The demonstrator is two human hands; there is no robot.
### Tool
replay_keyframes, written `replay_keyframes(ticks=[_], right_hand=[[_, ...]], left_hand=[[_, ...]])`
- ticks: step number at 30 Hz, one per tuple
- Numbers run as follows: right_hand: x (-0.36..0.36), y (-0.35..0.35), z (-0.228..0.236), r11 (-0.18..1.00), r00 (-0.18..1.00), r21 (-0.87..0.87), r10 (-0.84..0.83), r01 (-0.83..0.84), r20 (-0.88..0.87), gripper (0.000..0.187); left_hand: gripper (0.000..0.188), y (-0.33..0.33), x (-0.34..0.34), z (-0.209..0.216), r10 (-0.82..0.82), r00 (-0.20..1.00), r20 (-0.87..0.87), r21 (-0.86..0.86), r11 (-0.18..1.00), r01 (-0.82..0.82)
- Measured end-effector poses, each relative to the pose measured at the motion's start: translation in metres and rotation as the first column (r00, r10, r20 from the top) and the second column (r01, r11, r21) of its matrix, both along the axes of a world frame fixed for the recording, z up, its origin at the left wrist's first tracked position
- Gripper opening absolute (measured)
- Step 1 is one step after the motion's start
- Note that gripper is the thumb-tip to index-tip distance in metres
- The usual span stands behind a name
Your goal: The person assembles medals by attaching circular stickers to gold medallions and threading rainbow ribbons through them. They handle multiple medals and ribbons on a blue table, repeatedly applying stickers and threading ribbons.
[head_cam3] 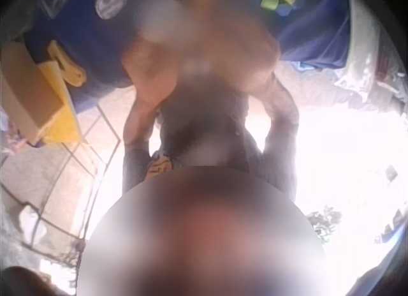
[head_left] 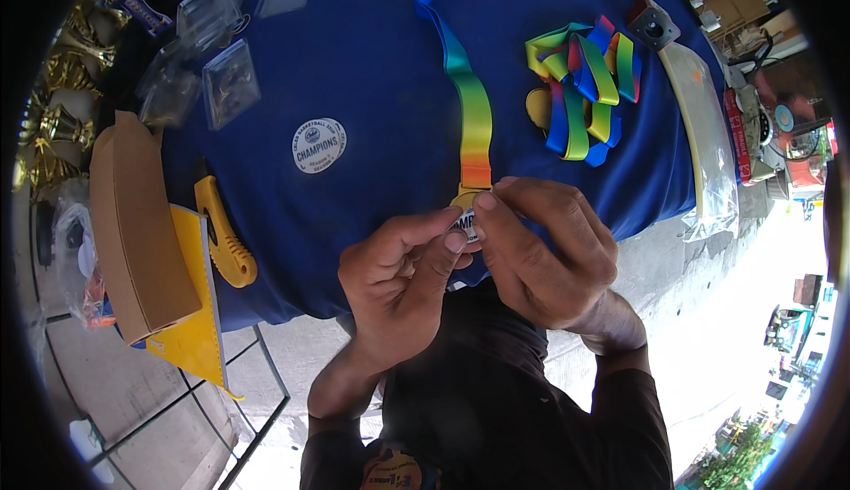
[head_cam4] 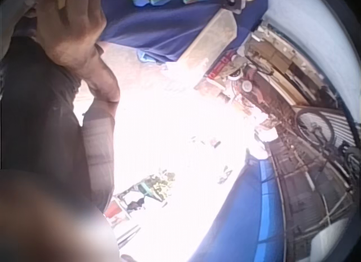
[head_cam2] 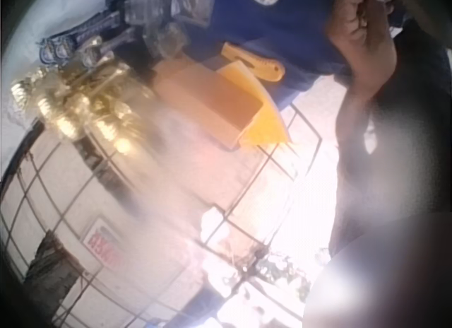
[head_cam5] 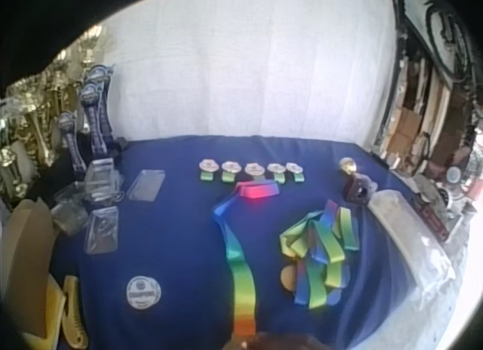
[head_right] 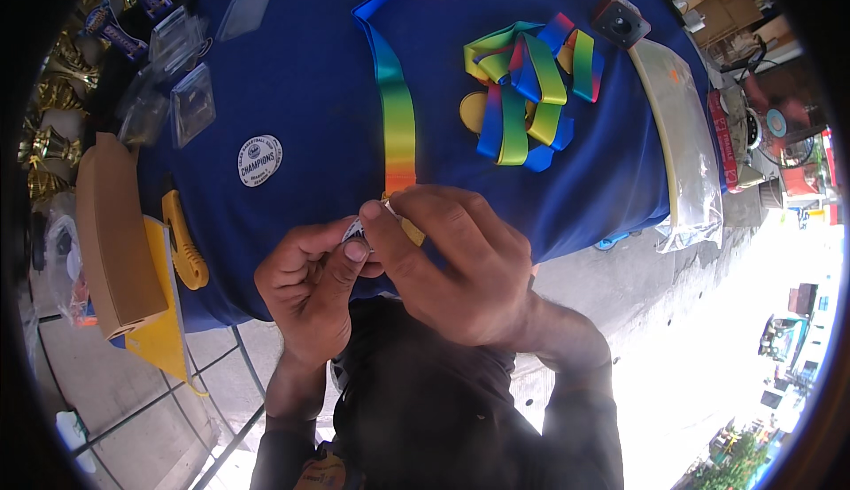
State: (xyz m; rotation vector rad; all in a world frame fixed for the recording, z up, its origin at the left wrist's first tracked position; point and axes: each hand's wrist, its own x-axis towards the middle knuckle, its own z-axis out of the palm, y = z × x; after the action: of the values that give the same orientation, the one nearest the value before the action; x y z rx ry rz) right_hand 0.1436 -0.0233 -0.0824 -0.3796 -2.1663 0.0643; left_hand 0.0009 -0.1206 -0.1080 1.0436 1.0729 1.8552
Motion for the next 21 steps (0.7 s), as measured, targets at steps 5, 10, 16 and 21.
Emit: replay_keyframes(ticks=[5,10,16,21], right_hand=[[-0.0029,-0.0014,-0.0052,1.0,1.0,0.018,-0.019,0.019,-0.019,0.051],[-0.0023,-0.0034,-0.0074,1.0,1.0,-0.021,-0.023,0.023,-0.009,0.053],[-0.0014,-0.004,-0.0082,0.999,1.0,-0.031,-0.025,0.025,-0.011,0.053],[-0.0012,-0.0035,-0.009,0.999,1.0,-0.032,-0.023,0.023,-0.006,0.052]], left_hand=[[0.019,0.0002,0.0001,-0.0016,-0.002,1.0,0.024,0.01,1.0,0.002],[0.02,-0.001,0.0005,-0.0011,-0.01,0.999,0.049,-0.003,1.0,0.01],[0.02,-0.0012,0.0007,-0.0006,-0.009,0.999,0.036,-0.005,1.0,0.009],[0.02,-0.0007,0.001,-0.0008,-0.014,0.999,0.032,0.003,1.0,0.013]])
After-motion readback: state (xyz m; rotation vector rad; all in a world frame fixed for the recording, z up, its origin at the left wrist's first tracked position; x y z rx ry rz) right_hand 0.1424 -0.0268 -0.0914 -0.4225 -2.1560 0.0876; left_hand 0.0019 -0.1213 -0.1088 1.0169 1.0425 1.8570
